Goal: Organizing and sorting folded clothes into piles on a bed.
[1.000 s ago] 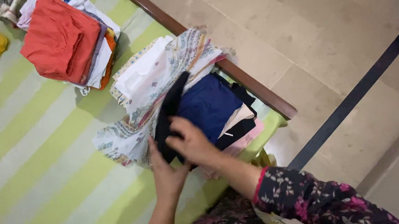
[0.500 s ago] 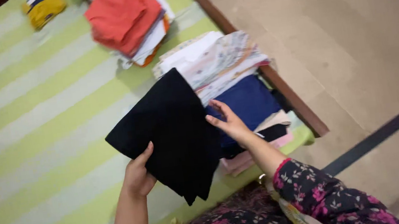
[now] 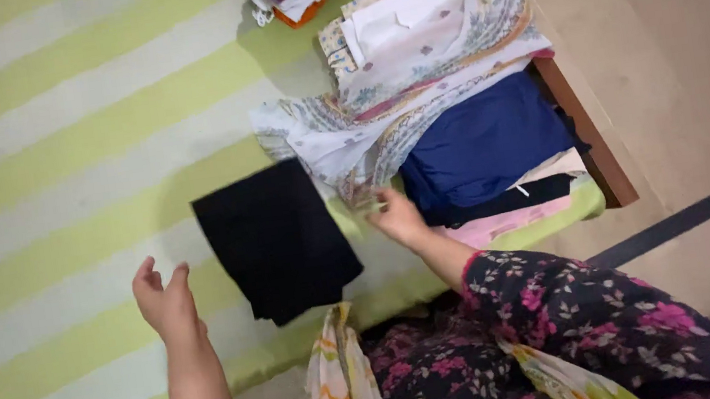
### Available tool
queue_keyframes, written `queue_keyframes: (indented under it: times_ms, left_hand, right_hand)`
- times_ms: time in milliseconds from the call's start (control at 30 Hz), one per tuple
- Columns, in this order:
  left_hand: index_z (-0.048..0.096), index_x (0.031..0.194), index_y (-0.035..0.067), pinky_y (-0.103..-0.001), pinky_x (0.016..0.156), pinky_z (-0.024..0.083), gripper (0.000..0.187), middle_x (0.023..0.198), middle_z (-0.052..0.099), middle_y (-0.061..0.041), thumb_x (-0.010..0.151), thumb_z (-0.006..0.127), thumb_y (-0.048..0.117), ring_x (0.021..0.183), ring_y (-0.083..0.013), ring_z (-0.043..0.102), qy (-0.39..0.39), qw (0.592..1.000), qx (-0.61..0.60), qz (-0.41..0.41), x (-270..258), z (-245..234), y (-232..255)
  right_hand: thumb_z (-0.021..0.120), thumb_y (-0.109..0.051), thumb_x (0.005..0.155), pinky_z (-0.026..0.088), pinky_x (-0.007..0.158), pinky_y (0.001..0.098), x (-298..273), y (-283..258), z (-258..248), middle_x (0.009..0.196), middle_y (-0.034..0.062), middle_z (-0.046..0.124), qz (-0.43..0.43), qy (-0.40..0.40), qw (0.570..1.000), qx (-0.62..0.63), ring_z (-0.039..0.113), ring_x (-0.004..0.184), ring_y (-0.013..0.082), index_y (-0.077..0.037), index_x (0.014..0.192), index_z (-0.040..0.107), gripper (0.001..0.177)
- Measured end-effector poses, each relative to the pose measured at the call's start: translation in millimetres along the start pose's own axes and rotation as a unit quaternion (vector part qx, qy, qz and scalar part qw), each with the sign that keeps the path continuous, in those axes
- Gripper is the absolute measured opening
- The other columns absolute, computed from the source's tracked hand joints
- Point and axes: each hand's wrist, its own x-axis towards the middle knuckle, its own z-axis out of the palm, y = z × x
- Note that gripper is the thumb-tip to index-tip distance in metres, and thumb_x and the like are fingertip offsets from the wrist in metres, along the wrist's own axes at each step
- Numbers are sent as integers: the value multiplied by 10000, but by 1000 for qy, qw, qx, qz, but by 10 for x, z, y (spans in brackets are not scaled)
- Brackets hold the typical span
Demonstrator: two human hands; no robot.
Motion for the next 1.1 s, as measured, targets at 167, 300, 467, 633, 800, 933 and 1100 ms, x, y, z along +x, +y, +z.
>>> queue_keyframes:
  times_ms: [167,300,467,633,800,933,1100]
  left_hand:
    - [614,1276,84,-378,1081,443,439,1360,629,-103,865,765,58,1318,-245,570,-67,990,106,59,-317,437,-353]
    - [666,1249,104,-373,1023,482,426,1282,682,-108,849,785,193,1204,-278,641,-201,958,166,117,-647,1193,-246]
    - [677,1235,108,-393,987,500,432,1252,698,-131,829,768,225,1181,-332,650,-260,926,222,162,-1026,1984,521]
    - [657,1242,95,-433,977,492,422,1244,680,-158,850,745,223,1175,-368,626,-295,906,245,180,-1218,2491,920]
    - [628,1256,81,-415,994,494,436,1264,650,-167,853,721,219,1200,-349,613,-300,903,250,179,-1229,2865,999]
    - [615,1284,88,-409,1004,488,464,1278,635,-162,854,724,225,1223,-339,599,-309,900,285,112,-1174,3151,1133]
    - [515,1394,101,-441,1070,438,683,1366,571,-201,788,803,229,1294,-381,532,-305,892,316,109,-1108,3417,710]
  right_hand:
    - [774,-189,829,565,881,339,122,780,-714,1079,116,768,30,138,990,-1,738,980,214,-43,1198,717,401]
    - [737,-192,864,558,882,332,100,906,-1346,1038,109,791,44,205,977,40,744,960,200,-47,1111,764,288]
    - [750,-205,868,558,898,324,455,915,-1706,1069,118,783,-7,205,979,1,740,974,200,-56,1140,748,311]
    - [766,-181,812,570,960,368,989,496,-1890,1440,166,587,-117,166,965,-168,708,1055,298,-82,1260,682,467]
    - [831,-175,709,492,943,525,1607,-172,-2055,1639,168,276,-129,93,907,-391,531,1279,394,-149,1539,387,942]
    - [823,-221,705,481,982,527,2224,12,-2138,1540,146,369,-41,32,941,-334,547,1238,387,-174,1635,232,1103]
    - [536,-151,968,485,1085,527,2201,72,-2129,1404,104,650,11,18,914,-404,639,1283,330,-179,1336,659,389]
